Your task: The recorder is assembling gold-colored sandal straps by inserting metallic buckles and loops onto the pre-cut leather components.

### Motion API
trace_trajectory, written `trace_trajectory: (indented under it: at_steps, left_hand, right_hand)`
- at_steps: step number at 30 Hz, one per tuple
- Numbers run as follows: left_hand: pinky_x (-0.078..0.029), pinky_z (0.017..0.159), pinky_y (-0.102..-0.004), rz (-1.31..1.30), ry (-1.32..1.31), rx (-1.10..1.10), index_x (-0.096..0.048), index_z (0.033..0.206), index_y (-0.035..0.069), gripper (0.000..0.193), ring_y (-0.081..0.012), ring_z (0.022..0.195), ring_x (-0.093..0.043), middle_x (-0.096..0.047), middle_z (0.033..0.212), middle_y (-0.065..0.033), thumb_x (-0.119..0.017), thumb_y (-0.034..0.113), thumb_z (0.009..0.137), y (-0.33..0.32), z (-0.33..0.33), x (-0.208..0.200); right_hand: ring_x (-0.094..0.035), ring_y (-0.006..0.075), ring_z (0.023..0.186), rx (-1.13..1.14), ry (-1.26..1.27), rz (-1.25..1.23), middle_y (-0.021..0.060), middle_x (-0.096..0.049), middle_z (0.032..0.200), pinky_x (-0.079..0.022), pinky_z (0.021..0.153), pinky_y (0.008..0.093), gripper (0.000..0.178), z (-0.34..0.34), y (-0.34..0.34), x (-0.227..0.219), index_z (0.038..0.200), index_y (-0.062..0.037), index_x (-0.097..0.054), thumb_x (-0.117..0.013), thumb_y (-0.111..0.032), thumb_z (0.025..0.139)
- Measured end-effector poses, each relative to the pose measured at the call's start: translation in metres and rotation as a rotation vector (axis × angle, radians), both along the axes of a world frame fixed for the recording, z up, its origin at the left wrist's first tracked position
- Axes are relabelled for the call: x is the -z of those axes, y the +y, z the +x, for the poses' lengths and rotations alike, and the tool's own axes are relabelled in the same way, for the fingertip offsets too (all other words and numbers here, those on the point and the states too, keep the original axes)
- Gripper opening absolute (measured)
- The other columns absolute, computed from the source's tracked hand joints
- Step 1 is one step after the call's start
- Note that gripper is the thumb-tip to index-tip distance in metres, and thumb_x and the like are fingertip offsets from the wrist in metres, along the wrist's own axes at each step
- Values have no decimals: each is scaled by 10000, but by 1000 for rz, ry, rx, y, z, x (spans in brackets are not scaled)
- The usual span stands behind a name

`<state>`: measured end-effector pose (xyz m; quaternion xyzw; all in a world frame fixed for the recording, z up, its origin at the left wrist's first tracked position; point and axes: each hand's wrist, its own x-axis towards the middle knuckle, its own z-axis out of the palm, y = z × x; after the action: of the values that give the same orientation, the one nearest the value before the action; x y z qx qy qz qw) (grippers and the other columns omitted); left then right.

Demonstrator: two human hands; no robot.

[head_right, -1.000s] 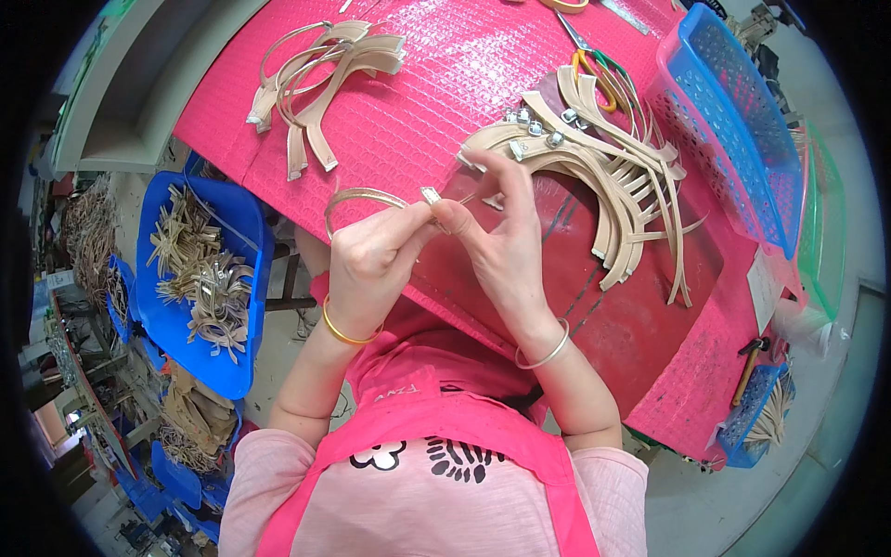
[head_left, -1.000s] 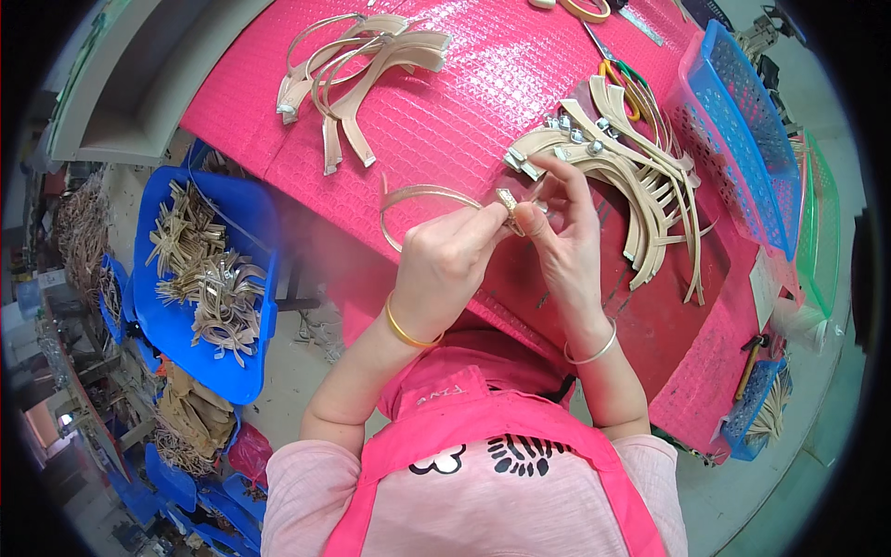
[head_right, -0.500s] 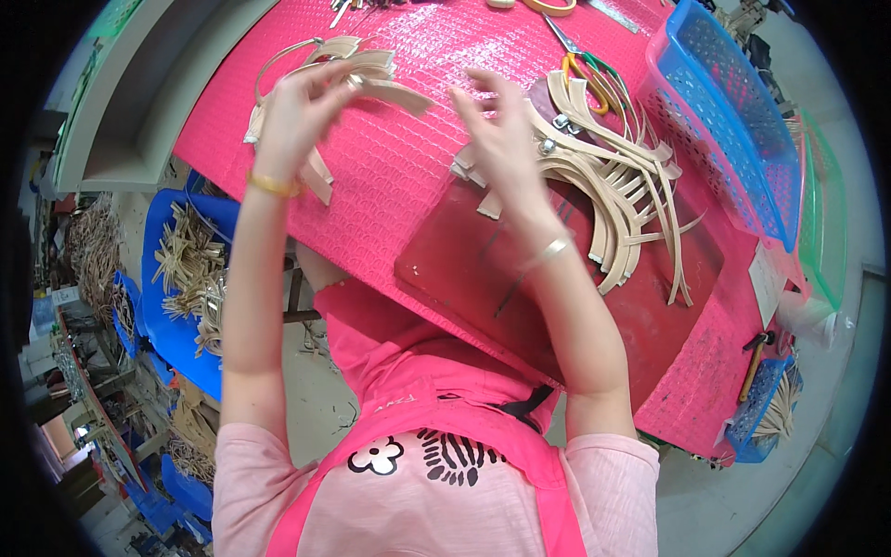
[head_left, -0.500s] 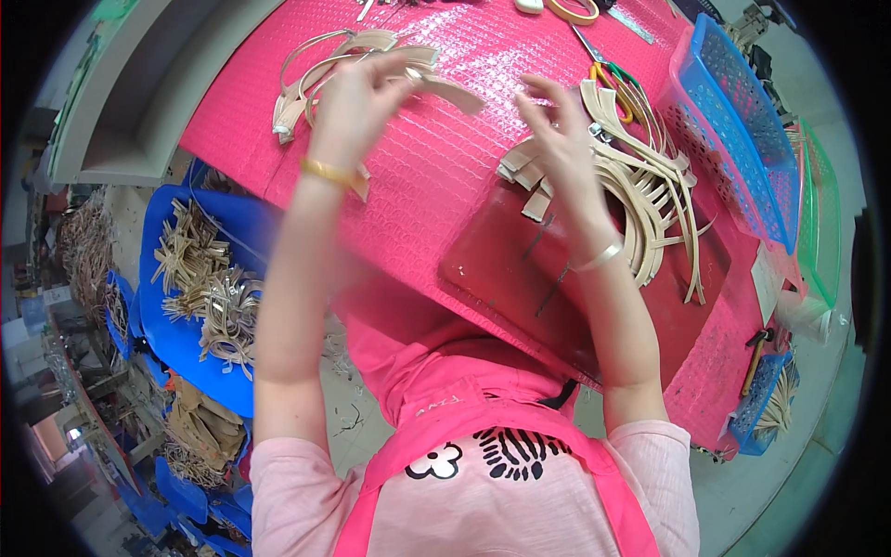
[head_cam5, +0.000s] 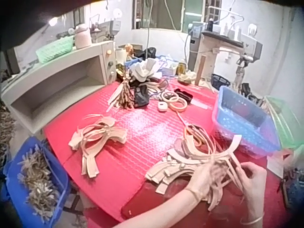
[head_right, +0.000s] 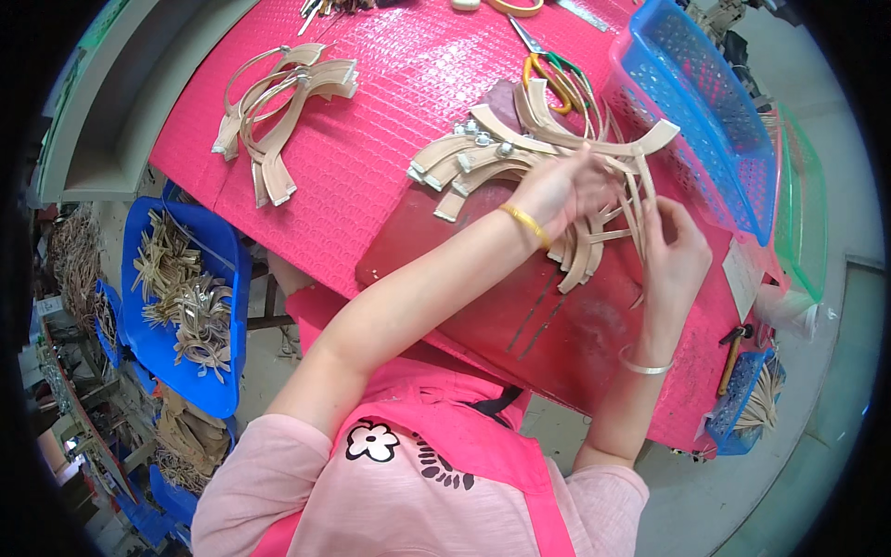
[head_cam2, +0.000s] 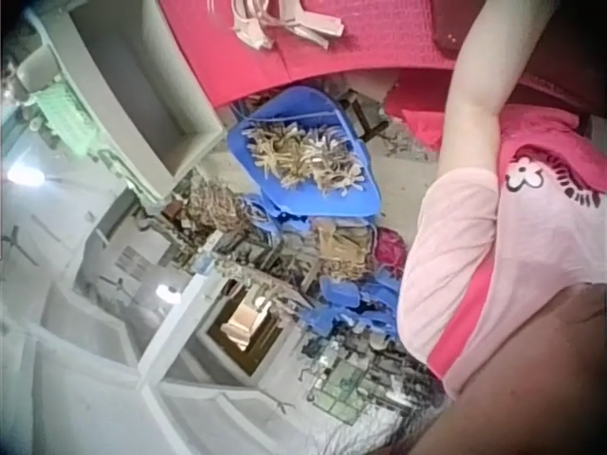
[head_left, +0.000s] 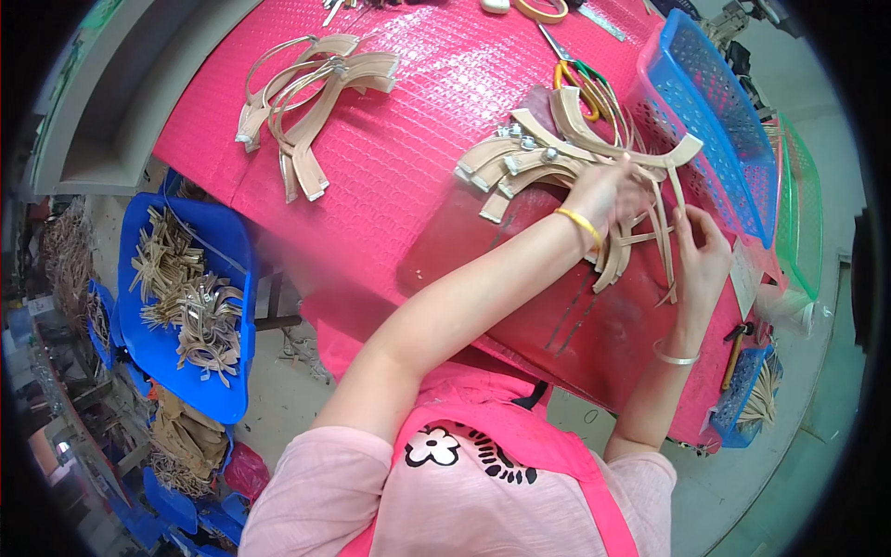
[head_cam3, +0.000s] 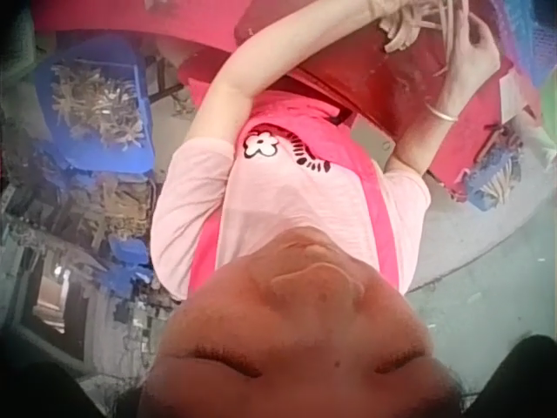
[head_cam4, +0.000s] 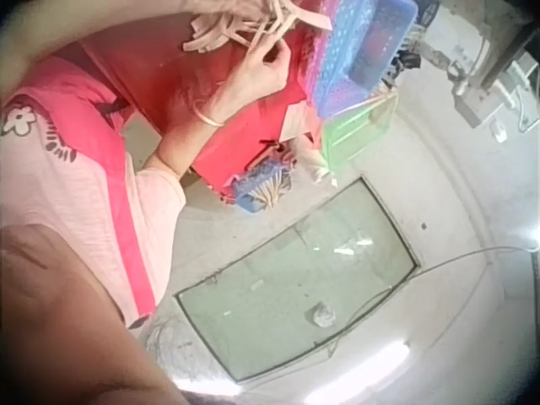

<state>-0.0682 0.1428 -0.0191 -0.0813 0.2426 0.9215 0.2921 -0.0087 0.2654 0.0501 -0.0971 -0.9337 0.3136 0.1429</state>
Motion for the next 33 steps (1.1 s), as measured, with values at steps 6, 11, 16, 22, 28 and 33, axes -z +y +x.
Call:
trace_trajectory:
  at_steps: [6, 11, 16, 22, 28, 33]
  left_hand:
    - [-497, 710, -332, 21, 96, -329, -507, 948, -2, 179, -215, 794, -597, -600, 885, -135, -414, 134, 879, -47, -20, -23]
    - [-523, 665, -319, -162, 73, -529, -455, 1026, -16, 212, -222, 759, -618, -599, 863, -170, -486, 33, 823, -82, -4, -21]
    - [-518, 688, -301, -258, 151, -570, -456, 1046, -30, 238, -215, 790, -614, -594, 884, -169, -488, 4, 813, -116, 21, -5]
    - [-498, 754, -303, -278, 241, -540, -480, 1088, -34, 263, -224, 883, -592, -585, 956, -125, -481, 75, 849, -139, 57, -15]
    - [-470, 809, -335, -146, 270, -454, -484, 1120, 5, 295, -208, 914, -577, -587, 982, -127, -504, 78, 834, -156, 74, -14]
    - [-459, 829, -347, -105, 209, -393, -491, 1120, 13, 308, -214, 923, -573, -584, 999, -139, -521, 48, 816, -160, 75, -11]
  right_hand:
    - [-386, 38, 355, -45, -98, -868, 64, -534, 621, -263, 310, 141, 386, 74, -40, -13, 1213, -14, -327, -455, -52, 851]
    - [-609, 220, 535, -609, -107, -1134, 206, -599, 805, -499, 473, 245, 271, 120, -44, 8, 1050, 57, -502, -437, 44, 787]
    - [-588, 278, 806, -942, -96, -512, 155, -589, 817, -483, 686, 320, 345, 105, -67, -21, 922, -2, -604, -575, 78, 587]
    - [-494, 102, 531, -507, -352, -860, 88, -523, 719, -401, 489, 232, 109, 45, -126, -19, 867, 13, -559, -520, -15, 769]
    - [-422, 56, 417, -419, -73, -532, 53, -501, 531, -310, 388, 232, 89, 19, -147, 21, 845, -11, -564, -552, -82, 793]
    - [-451, 101, 395, -411, -31, -311, 80, -507, 518, -326, 390, 259, 68, 21, -147, 15, 800, -29, -573, -574, -91, 771]
